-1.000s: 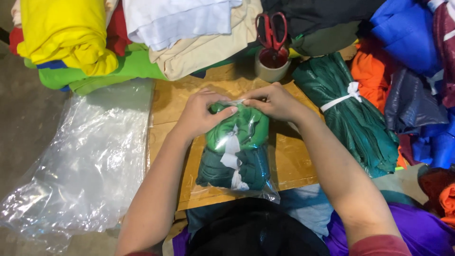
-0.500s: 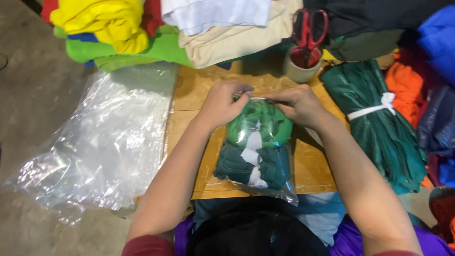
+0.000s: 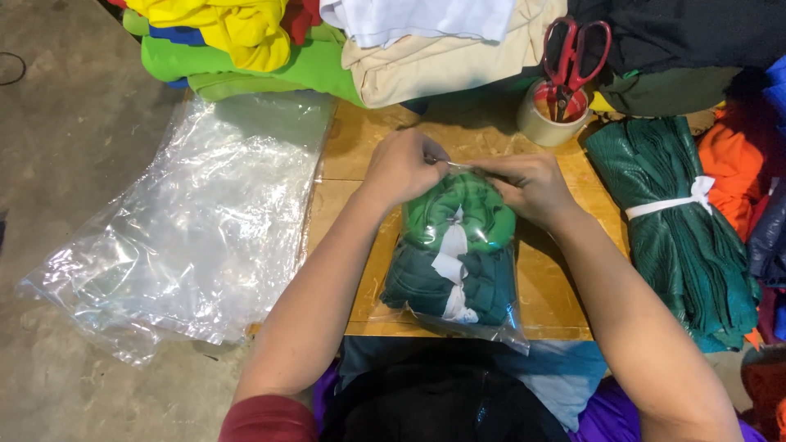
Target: Packing green fabric into a plastic bag and sealing the zip-lock top
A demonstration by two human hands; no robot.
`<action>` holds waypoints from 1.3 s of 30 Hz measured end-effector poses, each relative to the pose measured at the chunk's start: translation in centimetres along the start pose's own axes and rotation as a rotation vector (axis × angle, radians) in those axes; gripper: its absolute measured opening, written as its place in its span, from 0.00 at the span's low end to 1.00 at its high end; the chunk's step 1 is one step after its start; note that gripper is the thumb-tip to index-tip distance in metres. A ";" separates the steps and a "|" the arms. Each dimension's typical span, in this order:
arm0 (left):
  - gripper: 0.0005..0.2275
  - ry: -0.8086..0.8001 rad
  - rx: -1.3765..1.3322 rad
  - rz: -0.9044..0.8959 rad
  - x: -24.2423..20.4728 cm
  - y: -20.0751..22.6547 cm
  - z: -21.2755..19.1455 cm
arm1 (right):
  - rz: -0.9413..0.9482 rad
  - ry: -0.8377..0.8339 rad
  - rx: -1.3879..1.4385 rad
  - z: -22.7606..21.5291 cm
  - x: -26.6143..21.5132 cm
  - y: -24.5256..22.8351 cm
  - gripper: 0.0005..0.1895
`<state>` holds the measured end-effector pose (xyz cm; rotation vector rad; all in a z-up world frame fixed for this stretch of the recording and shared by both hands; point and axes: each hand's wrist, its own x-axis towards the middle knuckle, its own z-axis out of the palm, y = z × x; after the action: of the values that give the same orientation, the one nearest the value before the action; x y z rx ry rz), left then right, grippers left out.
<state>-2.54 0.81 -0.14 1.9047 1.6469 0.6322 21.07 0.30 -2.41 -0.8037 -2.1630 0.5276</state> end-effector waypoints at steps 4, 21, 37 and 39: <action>0.11 0.043 -0.021 0.105 -0.1 -0.1 0.3 | 0.030 0.019 0.007 -0.6 0.5 -1.3 0.11; 0.10 0.130 0.024 0.340 -1.3 1.5 0.9 | 0.761 -0.331 0.645 -6.3 0.1 -0.8 0.14; 0.10 0.015 -0.246 0.199 0.0 -0.1 1.1 | 0.568 -0.338 0.285 -6.2 0.8 -1.6 0.15; 0.10 0.030 -0.251 0.240 -0.2 -0.1 1.1 | 0.757 -0.281 0.625 -6.6 0.1 -0.6 0.19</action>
<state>-1.87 0.52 -1.04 1.9265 1.2952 0.9211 25.85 0.70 2.19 -1.2074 -1.6833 1.6799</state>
